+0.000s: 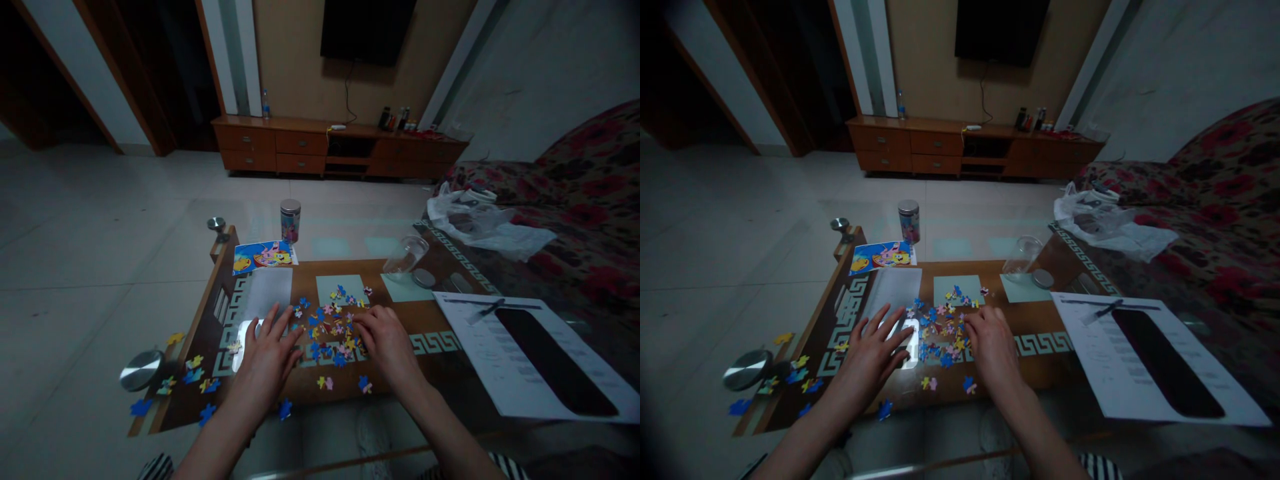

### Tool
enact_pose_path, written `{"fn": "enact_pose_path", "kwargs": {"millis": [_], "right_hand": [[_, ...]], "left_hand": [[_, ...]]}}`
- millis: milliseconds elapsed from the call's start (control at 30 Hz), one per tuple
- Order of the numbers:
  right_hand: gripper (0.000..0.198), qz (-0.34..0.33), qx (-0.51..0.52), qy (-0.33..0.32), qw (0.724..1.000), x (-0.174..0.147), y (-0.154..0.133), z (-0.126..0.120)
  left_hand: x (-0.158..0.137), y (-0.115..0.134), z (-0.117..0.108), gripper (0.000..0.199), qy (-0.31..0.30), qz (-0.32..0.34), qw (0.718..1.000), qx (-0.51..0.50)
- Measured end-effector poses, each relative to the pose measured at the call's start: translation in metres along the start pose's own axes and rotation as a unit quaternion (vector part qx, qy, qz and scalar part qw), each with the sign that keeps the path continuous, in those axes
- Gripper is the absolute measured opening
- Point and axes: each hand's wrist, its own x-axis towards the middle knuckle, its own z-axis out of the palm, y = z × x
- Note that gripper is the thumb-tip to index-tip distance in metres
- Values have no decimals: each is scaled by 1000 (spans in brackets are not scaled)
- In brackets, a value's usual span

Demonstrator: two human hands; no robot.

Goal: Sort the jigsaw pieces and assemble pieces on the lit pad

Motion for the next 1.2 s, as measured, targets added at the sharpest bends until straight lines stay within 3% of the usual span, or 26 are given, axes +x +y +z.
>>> {"fn": "enact_pose_path", "kwargs": {"millis": [467,700,1200], "right_hand": [[16,7,-21,-11,1000,1,4,0],[15,9,-19,-13,1000,3,-9,-3],[15,-1,16,10,1000,-1,-5,-10]], "left_hand": [[4,0,-4,26,28,-63,997,29],[32,20,-11,19,26,-49,998,-16],[57,33,5,9,-6,-86,996,-17]]}}
